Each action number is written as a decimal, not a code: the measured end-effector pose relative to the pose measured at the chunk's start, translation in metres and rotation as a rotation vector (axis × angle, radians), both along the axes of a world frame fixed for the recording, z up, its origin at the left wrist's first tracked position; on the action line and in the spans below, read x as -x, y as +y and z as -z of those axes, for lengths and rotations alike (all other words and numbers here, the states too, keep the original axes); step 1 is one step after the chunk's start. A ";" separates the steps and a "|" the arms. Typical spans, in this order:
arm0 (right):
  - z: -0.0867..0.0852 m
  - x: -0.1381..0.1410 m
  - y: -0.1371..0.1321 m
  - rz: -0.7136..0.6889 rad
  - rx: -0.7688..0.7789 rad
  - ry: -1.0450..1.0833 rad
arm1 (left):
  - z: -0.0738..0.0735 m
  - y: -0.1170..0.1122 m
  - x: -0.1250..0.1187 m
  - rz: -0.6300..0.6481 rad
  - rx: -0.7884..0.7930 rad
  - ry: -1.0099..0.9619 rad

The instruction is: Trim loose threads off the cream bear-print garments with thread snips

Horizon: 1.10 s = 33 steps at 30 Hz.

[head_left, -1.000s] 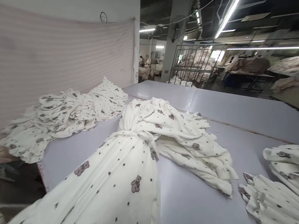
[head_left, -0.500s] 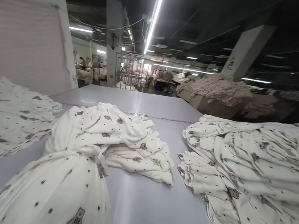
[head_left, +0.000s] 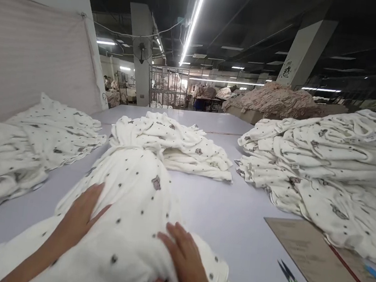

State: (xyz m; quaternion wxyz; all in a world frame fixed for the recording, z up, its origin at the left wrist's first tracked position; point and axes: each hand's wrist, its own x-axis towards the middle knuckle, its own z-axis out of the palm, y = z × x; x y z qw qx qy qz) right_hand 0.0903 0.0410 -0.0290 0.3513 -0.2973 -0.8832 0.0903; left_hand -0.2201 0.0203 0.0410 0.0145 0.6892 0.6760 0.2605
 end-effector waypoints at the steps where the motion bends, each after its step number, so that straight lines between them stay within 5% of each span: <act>1: -0.009 -0.002 -0.014 0.008 -0.021 0.027 | -0.005 -0.010 -0.003 0.020 0.001 -0.027; 3: -0.021 0.000 -0.040 -0.010 -0.071 0.047 | -0.007 -0.031 -0.012 0.150 0.025 -0.046; 6: -0.018 0.012 -0.072 -0.087 -0.142 0.027 | 0.009 -0.063 -0.024 0.360 0.058 0.082; 9: -0.002 0.015 -0.094 -0.110 -0.166 0.003 | 0.026 -0.083 -0.028 0.366 0.051 0.160; 11: 0.007 -0.002 -0.101 -0.044 -0.149 0.002 | 0.020 -0.085 -0.026 0.376 0.093 0.141; 13: 0.015 -0.038 -0.096 0.117 -0.100 0.009 | -0.009 -0.077 -0.023 0.394 0.200 0.109; 18: 0.047 -0.171 -0.041 0.783 0.051 -0.058 | -0.131 -0.044 -0.058 0.443 0.617 0.149; 21: 0.070 -0.228 -0.013 1.135 0.203 -0.216 | -0.161 -0.030 -0.116 0.701 0.439 0.146; 23: 0.078 -0.244 -0.005 1.245 0.282 -0.306 | -0.147 -0.021 -0.155 0.893 0.357 0.274; 25: 0.079 -0.249 -0.001 1.258 0.338 -0.362 | -0.117 -0.008 -0.187 0.975 0.319 0.387; 29: 0.077 -0.249 0.007 1.237 0.434 -0.306 | -0.061 0.023 -0.215 0.859 0.545 0.200; 33: 0.071 -0.241 0.010 1.135 0.528 -0.038 | -0.053 0.037 -0.202 0.707 0.561 -0.119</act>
